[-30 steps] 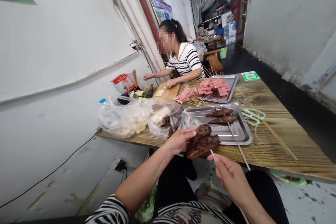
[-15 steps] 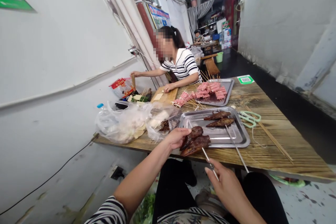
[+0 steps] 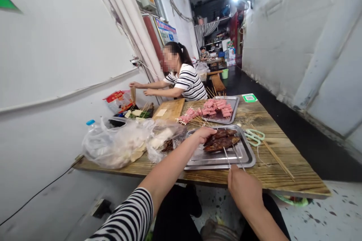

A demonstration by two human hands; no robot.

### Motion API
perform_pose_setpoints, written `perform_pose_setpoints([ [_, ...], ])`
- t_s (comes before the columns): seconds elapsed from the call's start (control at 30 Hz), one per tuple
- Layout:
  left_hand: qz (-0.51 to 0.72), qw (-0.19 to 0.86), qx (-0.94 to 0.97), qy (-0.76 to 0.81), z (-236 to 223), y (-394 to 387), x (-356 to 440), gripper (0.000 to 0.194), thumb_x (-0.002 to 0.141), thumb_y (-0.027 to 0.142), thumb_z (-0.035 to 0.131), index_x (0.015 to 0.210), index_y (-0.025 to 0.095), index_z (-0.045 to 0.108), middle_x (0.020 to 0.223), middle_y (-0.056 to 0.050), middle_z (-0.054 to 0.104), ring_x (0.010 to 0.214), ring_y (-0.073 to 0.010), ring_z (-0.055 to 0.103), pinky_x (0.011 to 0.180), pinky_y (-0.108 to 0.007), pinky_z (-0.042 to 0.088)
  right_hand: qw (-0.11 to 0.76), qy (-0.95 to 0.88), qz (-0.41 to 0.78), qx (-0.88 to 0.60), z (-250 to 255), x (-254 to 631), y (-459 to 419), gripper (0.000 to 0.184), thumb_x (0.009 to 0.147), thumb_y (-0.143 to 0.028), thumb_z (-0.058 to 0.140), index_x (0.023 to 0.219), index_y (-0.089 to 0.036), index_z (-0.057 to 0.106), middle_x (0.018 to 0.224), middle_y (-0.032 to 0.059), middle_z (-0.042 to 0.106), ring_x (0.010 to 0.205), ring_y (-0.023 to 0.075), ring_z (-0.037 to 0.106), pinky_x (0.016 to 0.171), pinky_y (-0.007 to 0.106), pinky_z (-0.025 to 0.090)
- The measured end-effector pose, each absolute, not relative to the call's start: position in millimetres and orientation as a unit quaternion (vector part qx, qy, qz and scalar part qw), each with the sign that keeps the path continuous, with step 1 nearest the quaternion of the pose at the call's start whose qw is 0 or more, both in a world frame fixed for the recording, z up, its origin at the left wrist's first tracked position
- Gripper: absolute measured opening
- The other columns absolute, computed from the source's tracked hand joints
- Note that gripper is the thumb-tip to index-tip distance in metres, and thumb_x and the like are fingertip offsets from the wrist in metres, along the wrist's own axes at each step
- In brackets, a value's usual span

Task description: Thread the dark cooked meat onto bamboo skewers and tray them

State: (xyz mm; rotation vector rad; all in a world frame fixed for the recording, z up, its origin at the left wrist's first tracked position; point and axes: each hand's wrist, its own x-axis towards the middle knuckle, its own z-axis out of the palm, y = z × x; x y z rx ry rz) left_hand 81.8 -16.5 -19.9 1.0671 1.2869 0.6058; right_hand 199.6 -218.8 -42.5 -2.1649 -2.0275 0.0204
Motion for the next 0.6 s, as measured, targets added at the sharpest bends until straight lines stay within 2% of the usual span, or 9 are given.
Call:
perform_pose_setpoints([
  [0.17,0.261,0.526,0.537,0.605,-20,-1,115,0.01,0.073,0.014,0.068,0.064,0.012,0.064,0.065,-0.002,0.066,0.068,-0.0147,0.061,0.076,-0.03,0.05,0.079,-0.664,-0.005,-0.743,-41,208,-204,0.031,0.095,-0.02,0.036,0.082,-0.015,0.064,0.071,0.0123,0.074,0.068,0.0295,0.073,0.051,0.031,0.042],
  [0.33,0.269,0.434,0.606,0.611,-22,-1,121,0.004,0.07,0.014,0.07,0.067,0.012,0.069,0.074,-0.004,0.071,0.078,-0.0184,0.064,0.079,-0.03,0.049,0.068,-0.656,-0.01,-0.752,-43,210,-197,0.031,0.095,-0.022,0.037,0.082,-0.015,0.065,0.07,0.0126,0.074,0.068,0.03,0.073,0.05,0.032,0.044],
  [0.4,0.284,0.402,0.63,0.601,-18,-6,112,0.007,0.073,0.014,0.066,0.073,0.013,0.073,0.081,-0.005,0.073,0.087,-0.0199,0.065,0.085,-0.031,0.048,0.062,-0.653,-0.017,-0.755,-40,210,-194,0.031,0.095,-0.024,0.038,0.083,-0.015,0.065,0.07,0.0133,0.074,0.067,0.0304,0.073,0.05,0.032,0.044],
  [0.53,0.352,0.338,0.673,0.557,-7,-39,70,0.027,0.082,0.016,0.057,0.104,0.017,0.073,0.113,-0.006,0.07,0.109,-0.0177,0.061,0.1,-0.028,0.041,0.049,-0.657,-0.033,-0.751,-33,211,-196,0.033,0.096,-0.032,0.04,0.084,-0.015,0.066,0.069,0.0137,0.074,0.066,0.0317,0.072,0.048,0.033,0.043],
  [0.6,0.399,0.308,0.694,0.515,-6,-68,36,0.031,0.083,0.021,0.056,0.11,0.016,0.071,0.113,-0.008,0.071,0.105,-0.0186,0.064,0.096,-0.029,0.044,0.048,-0.654,-0.059,-0.753,-30,212,-204,0.035,0.096,-0.036,0.04,0.088,-0.015,0.066,0.069,0.0135,0.073,0.063,0.0325,0.071,0.046,0.033,0.041],
])
